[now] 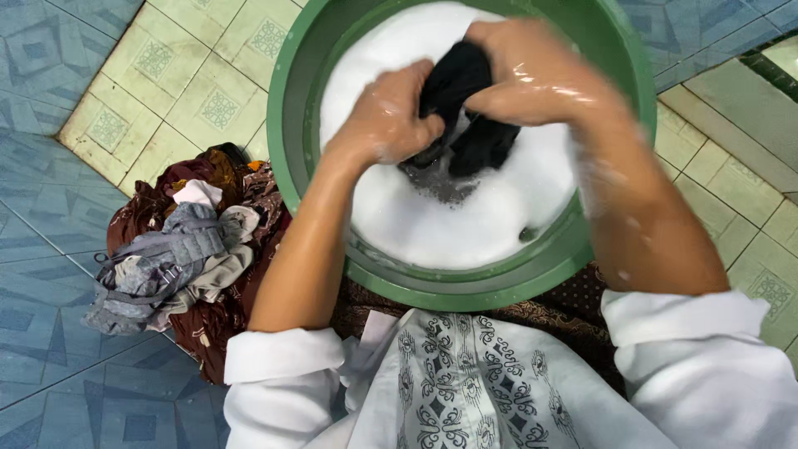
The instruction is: The person washes a black item of clothing by hand in a green basin filled with soapy water, scrubbing the fabric against itself and wringing it out.
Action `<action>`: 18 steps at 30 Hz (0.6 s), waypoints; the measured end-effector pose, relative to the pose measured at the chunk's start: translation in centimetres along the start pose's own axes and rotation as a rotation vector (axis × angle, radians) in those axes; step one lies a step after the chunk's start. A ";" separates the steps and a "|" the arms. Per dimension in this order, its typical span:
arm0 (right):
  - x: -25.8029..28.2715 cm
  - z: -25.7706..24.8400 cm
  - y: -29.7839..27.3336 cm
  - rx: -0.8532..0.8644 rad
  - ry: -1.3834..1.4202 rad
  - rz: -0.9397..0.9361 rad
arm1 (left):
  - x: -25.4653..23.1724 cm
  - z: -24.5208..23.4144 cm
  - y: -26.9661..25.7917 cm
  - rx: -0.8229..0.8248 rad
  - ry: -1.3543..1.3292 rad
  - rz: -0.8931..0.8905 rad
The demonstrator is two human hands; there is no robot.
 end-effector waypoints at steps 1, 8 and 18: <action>-1.3 3.0 1.6 0.028 -0.041 -0.064 | 3.0 3.0 0.7 0.117 0.088 -0.113; -14.6 23.1 4.1 0.520 -0.316 0.275 | 16.5 21.1 -0.4 0.692 0.435 -0.286; -6.5 22.5 0.4 0.573 -0.469 0.124 | 17.3 24.3 0.3 0.648 0.342 -0.221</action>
Point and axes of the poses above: each hand's wrist, its own y-axis towards the middle knuckle, its own z-axis out of the palm, x = y × z, the point moved 10 cm from there along y, towards the middle knuckle, and after that the axes turned 1 degree about -y, right-handed, at the moved point
